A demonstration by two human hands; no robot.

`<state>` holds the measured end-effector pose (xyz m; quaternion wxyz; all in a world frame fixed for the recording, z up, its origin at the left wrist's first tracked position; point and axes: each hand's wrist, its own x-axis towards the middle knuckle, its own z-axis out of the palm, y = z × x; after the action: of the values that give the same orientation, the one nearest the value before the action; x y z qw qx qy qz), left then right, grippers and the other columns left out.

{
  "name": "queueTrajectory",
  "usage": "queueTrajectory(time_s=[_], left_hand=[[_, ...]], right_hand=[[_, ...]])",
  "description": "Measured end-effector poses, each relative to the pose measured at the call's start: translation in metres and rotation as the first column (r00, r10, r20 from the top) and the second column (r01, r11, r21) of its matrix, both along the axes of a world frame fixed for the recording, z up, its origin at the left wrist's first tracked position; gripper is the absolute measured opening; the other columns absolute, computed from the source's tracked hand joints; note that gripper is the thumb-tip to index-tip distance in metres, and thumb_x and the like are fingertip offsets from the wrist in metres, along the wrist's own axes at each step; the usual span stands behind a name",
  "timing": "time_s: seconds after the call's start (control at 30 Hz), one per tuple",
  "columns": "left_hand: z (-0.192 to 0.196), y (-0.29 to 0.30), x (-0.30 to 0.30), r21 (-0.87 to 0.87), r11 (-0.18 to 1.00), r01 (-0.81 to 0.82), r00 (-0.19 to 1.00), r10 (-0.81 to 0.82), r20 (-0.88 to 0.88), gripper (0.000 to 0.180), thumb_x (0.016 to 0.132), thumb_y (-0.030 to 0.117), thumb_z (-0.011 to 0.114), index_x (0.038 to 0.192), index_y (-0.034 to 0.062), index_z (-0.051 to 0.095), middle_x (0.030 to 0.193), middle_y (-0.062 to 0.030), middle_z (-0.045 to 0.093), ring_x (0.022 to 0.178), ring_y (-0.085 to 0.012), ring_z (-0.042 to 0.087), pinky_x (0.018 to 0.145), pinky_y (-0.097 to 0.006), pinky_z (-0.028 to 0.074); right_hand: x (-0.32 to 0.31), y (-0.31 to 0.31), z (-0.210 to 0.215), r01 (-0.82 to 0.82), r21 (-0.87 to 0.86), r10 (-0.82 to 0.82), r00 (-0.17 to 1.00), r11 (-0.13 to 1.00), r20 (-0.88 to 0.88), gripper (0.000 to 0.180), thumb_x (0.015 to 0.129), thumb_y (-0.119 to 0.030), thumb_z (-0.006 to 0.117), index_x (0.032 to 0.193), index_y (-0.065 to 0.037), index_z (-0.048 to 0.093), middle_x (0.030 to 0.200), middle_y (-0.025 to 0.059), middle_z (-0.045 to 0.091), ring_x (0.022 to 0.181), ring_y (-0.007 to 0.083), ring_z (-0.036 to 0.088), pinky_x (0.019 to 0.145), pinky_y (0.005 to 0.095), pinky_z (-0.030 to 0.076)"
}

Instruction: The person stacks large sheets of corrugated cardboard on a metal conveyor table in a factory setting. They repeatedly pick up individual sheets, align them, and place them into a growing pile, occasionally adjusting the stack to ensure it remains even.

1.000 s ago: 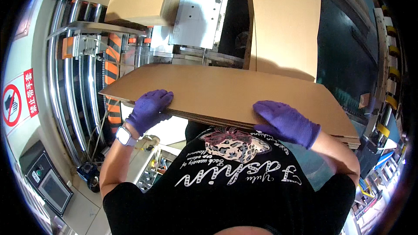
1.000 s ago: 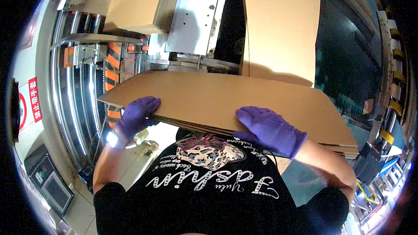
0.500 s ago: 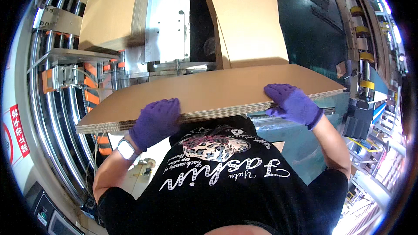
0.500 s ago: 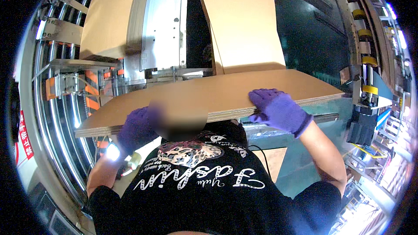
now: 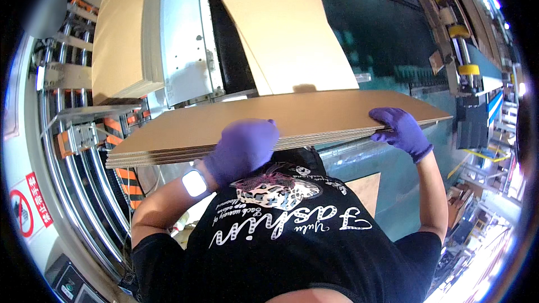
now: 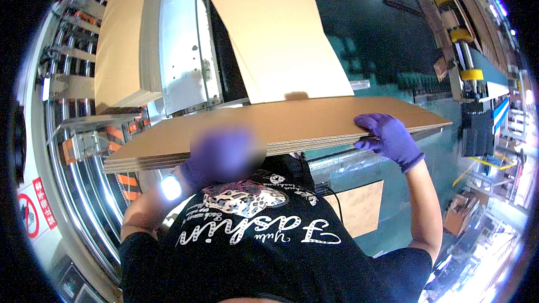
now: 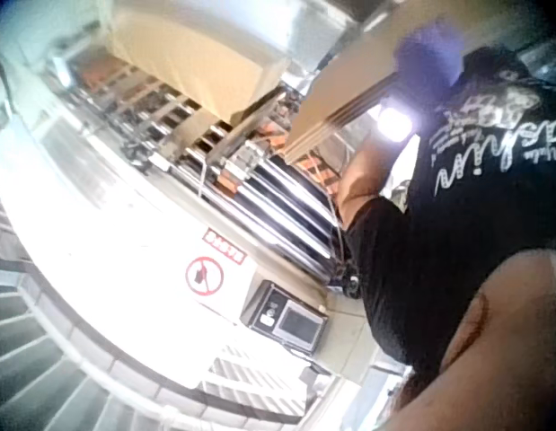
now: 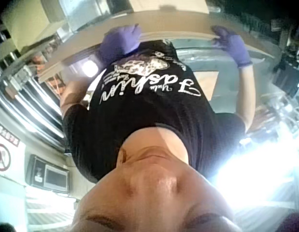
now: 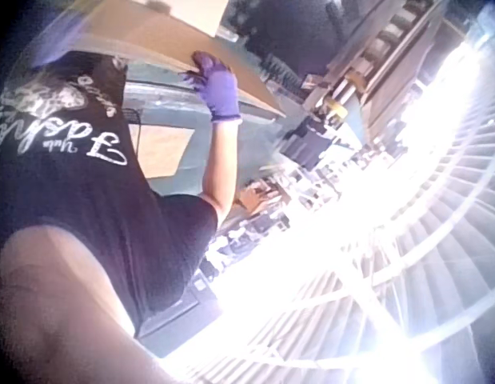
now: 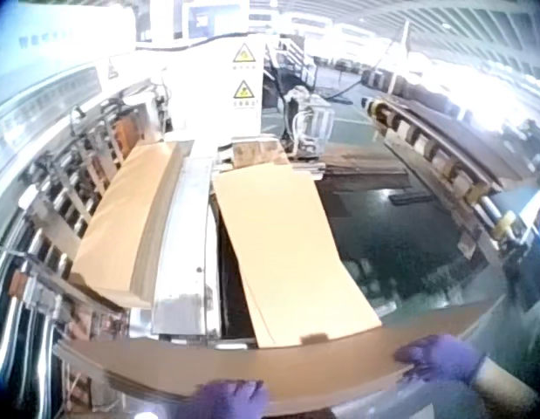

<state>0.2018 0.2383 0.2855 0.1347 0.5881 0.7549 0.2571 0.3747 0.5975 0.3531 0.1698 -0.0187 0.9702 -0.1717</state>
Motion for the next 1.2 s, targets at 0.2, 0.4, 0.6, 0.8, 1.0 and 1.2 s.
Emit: queueTrajectory(time_s=[0.2,0.4,0.6,0.8,1.0,1.2], left_hand=[[0.018,0.007,-0.004,-0.311,0.941,0.13,0.976,-0.065,0.21,0.039,0.079,0.029,0.068,0.107,0.0026,0.059,0.105,-0.0123,0.061,0.101,-0.0291,0.061,0.089,-0.039,0.047],[0.017,0.007,-0.022,-0.367,0.908,0.202,0.947,-0.086,0.309,0.056,0.079,0.039,0.07,0.117,0.0004,0.057,0.119,-0.0165,0.059,0.111,-0.0323,0.057,0.098,-0.039,0.043],[0.015,0.012,-0.033,-0.494,0.845,0.205,0.851,0.095,0.517,0.068,0.077,0.047,0.072,0.122,-0.0015,0.056,0.126,-0.0187,0.057,0.12,-0.0311,0.053,0.104,-0.038,0.04],[0.012,0.025,-0.033,-0.506,0.819,0.271,0.823,0.076,0.564,0.072,0.079,0.05,0.07,0.127,-0.0014,0.054,0.125,-0.0192,0.058,0.118,-0.0314,0.054,0.103,-0.038,0.041],[0.028,0.027,-0.034,-0.559,0.812,0.165,0.921,0.076,0.382,0.066,0.083,0.05,0.065,0.123,-0.0006,0.056,0.119,-0.0214,0.06,0.112,-0.0306,0.059,0.098,-0.038,0.045],[0.026,-0.006,-0.023,-0.593,0.801,-0.086,0.996,0.047,-0.081,0.068,0.077,0.034,0.072,0.132,0.0026,0.047,0.129,-0.022,0.053,0.114,-0.0334,0.057,0.096,-0.045,0.045]], right_hand=[[-0.003,0.008,-0.023,-0.096,-0.202,0.142,0.963,0.975,0.23,0.069,0.066,-0.06,0.073,0.102,-0.002,0.067,0.104,0.0151,0.066,0.1,0.0343,0.061,0.087,0.0392,0.048],[-0.013,0.024,-0.029,-0.131,-0.252,0.19,0.955,0.959,0.227,0.071,0.066,-0.062,0.072,0.105,-0.003,0.066,0.106,0.0148,0.065,0.102,0.0326,0.06,0.09,0.0388,0.047],[-0.021,0.04,-0.037,-0.105,-0.42,0.207,0.956,0.902,0.206,0.07,0.07,-0.053,0.075,0.11,0.002,0.061,0.108,0.0208,0.063,0.104,0.0363,0.059,0.09,0.0403,0.048],[-0.014,0.05,-0.038,-0.067,-0.394,0.121,0.986,0.917,0.114,0.061,0.076,-0.047,0.072,0.111,0.002,0.059,0.111,0.0199,0.062,0.104,0.0366,0.06,0.091,0.0405,0.048],[-0.025,0.059,-0.041,-0.209,-0.078,0.19,0.962,0.975,-0.196,0.054,0.08,-0.047,0.068,0.108,-0.002,0.059,0.102,0.018,0.065,0.093,0.0369,0.063,0.081,0.0422,0.052],[-0.03,0.047,-0.035,-0.198,-0.002,0.197,0.979,0.98,-0.052,0.06,0.08,-0.041,0.067,0.124,-0.002,0.053,0.112,0.0193,0.062,0.1,0.0358,0.062,0.085,0.0432,0.05]])
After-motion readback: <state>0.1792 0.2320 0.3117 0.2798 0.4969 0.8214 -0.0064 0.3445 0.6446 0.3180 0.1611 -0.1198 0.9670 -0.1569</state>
